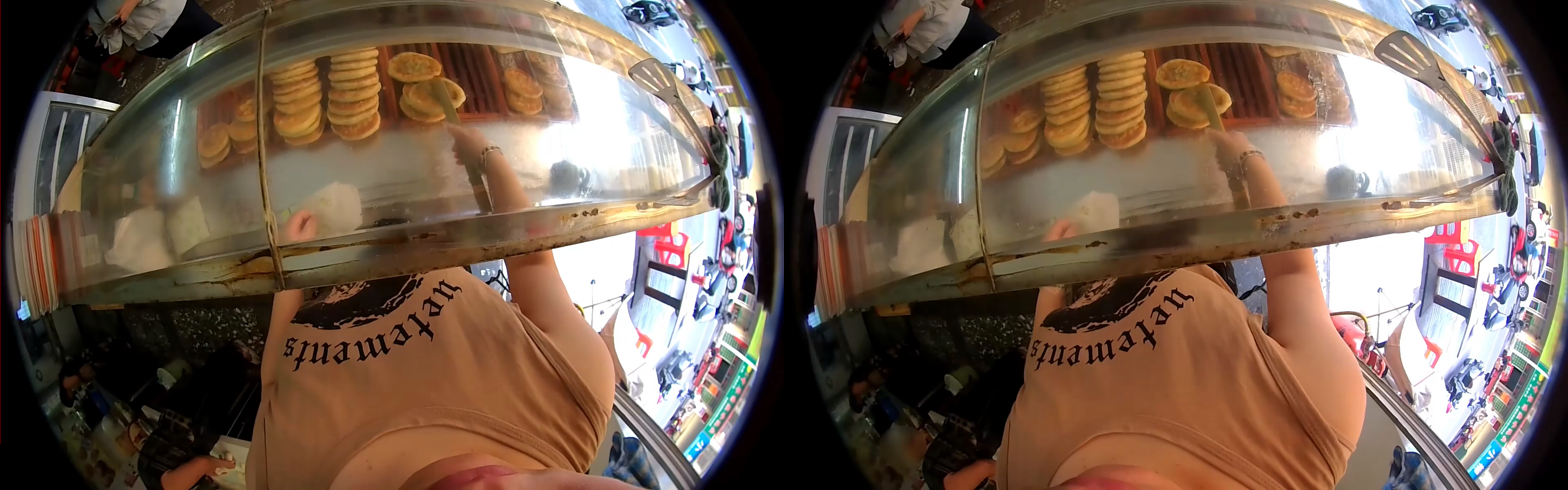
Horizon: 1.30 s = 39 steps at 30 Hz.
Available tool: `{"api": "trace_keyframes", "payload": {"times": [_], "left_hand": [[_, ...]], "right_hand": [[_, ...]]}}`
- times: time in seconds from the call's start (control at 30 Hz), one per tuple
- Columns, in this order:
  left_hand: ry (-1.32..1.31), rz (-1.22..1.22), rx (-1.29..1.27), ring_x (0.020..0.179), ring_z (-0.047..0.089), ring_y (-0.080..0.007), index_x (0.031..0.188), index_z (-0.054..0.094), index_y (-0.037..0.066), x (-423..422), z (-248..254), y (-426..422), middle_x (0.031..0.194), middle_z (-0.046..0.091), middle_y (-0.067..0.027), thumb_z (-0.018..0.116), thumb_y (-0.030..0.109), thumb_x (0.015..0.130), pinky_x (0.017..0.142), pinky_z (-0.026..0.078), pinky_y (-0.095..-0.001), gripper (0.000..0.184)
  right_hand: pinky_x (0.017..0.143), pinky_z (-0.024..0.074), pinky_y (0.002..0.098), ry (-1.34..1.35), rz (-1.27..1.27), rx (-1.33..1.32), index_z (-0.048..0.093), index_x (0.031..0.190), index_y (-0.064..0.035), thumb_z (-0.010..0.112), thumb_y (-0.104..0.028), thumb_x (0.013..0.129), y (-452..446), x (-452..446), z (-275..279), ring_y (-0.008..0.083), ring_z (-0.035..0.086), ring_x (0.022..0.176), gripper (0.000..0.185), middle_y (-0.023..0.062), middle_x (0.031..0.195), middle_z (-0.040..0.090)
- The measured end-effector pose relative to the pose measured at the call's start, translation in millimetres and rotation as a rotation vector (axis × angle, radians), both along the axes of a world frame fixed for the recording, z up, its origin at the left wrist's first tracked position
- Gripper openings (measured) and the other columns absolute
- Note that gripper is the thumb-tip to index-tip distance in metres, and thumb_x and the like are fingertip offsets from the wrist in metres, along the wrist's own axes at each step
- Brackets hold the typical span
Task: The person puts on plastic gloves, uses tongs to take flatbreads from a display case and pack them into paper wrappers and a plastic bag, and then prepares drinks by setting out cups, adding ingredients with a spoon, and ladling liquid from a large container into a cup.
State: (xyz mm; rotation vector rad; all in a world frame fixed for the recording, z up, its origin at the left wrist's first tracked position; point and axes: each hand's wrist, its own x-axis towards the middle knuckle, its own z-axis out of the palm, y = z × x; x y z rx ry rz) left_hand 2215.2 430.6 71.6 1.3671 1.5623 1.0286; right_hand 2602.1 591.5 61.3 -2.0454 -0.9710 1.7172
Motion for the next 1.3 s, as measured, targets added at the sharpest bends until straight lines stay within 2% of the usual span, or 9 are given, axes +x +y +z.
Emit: {"api": "trace_keyframes", "payload": {"times": [0.2, 0.3, 0.43, 0.6, 0.7, 0.9, 1.1, 1.2, 1.3], "left_hand": [[0.146, -0.016, -0.105, 0.083, 0.055, -0.0110, 0.104, 0.060, 0.001, -17.8, -5.2, -4.9, 0.091, 0.060, -0.0021, 0.058, 0.019, 0.093, 0.076, 0.046, -0.0261, 0.021], [-0.255, 0.064, -0.179, 0.082, 0.057, -0.0159, 0.104, 0.059, 0.000, -29.8, -38.5, 0.0, 0.093, 0.063, -0.0055, 0.057, 0.022, 0.092, 0.077, 0.047, -0.0302, 0.026], [0.461, 0.075, -0.465, 0.084, 0.061, -0.0302, 0.106, 0.057, 0.004, -9.3, 43.5, 60.5, 0.093, 0.065, -0.0155, 0.052, 0.031, 0.091, 0.077, 0.046, -0.0410, 0.031], [0.634, 0.015, -0.136, 0.090, 0.058, -0.0393, 0.102, 0.062, 0.009, 9.7, 61.6, 103.2, 0.097, 0.063, -0.0178, 0.053, 0.027, 0.091, 0.075, 0.047, -0.0416, 0.023], [0.676, -0.099, 0.257, 0.089, 0.058, -0.0371, 0.099, 0.063, 0.010, 5.1, 62.0, 120.0, 0.094, 0.063, -0.0170, 0.055, 0.022, 0.089, 0.073, 0.046, -0.0420, 0.018], [0.612, -0.046, 0.574, 0.075, 0.055, -0.0386, 0.084, 0.060, 0.003, 1.2, 68.7, 124.7, 0.079, 0.059, -0.0183, 0.055, 0.013, 0.085, 0.066, 0.043, -0.0471, 0.011], [0.619, -0.084, 0.405, 0.076, 0.057, -0.0368, 0.088, 0.062, 0.005, -1.3, 94.0, 132.8, 0.080, 0.060, -0.0180, 0.055, 0.015, 0.086, 0.063, 0.042, -0.0467, 0.012], [0.494, -0.324, 0.575, 0.075, 0.058, -0.0352, 0.092, 0.064, 0.008, -16.7, 90.8, 149.9, 0.080, 0.060, -0.0185, 0.055, 0.016, 0.087, 0.064, 0.044, -0.0445, 0.013], [0.837, -0.591, 0.278, 0.082, 0.063, -0.0281, 0.098, 0.067, 0.007, -11.3, 122.5, 150.4, 0.086, 0.065, -0.0154, 0.054, 0.016, 0.087, 0.074, 0.049, -0.0399, 0.019]], "right_hand": [[0.048, 0.0443, 0.0291, 0.082, -0.100, 0.201, 0.056, 0.095, -0.0041, 0.060, -0.042, 0.086, -17.2, 7.1, 0.8, 0.0137, 0.051, 0.054, 0.040, 0.0039, 0.067, 0.051], [0.044, 0.0414, 0.0266, 0.095, -0.159, 0.269, 0.052, 0.102, -0.0094, 0.059, -0.038, 0.089, -25.2, 14.7, -4.1, 0.0119, 0.046, 0.049, 0.032, -0.0001, 0.064, 0.049], [0.045, 0.0418, 0.0275, 0.424, -0.140, 0.244, 0.053, 0.106, -0.0082, 0.058, -0.035, 0.091, -39.6, 4.6, 27.5, 0.0117, 0.047, 0.051, 0.031, 0.0010, 0.067, 0.050], [0.051, 0.0421, 0.0247, 0.769, -0.051, 0.083, 0.055, 0.106, -0.0080, 0.055, -0.030, 0.093, -80.9, -34.3, 69.7, 0.0098, 0.047, 0.056, 0.026, 0.0001, 0.071, 0.050], [0.059, 0.0409, 0.0223, 0.461, 0.262, 0.429, 0.056, 0.103, -0.0061, 0.054, -0.027, 0.093, -91.8, -52.6, 73.1, 0.0069, 0.046, 0.065, 0.023, -0.0015, 0.075, 0.049], [0.067, 0.0433, 0.0224, 0.439, 0.231, 0.279, 0.053, 0.125, -0.0047, 0.053, -0.029, 0.094, -88.0, -55.7, 57.7, 0.0083, 0.051, 0.077, 0.039, -0.0006, 0.084, 0.055], [0.080, 0.0498, 0.0264, 0.247, 0.397, 0.202, 0.055, 0.121, -0.0048, 0.051, -0.029, 0.096, -98.2, -55.9, 100.5, 0.0134, 0.058, 0.091, 0.035, 0.0107, 0.109, 0.062], [0.058, 0.0501, 0.0266, 0.144, 0.543, 0.437, 0.061, 0.086, -0.0060, 0.055, -0.035, 0.092, -97.6, -41.8, 45.3, 0.0122, 0.059, 0.067, 0.030, 0.0059, 0.074, 0.061], [0.057, 0.0477, 0.0250, 0.111, 0.658, 0.252, 0.060, 0.092, -0.0067, 0.054, -0.030, 0.092, -99.8, -62.5, 75.8, 0.0106, 0.056, 0.065, 0.024, 0.0030, 0.074, 0.058]]}}
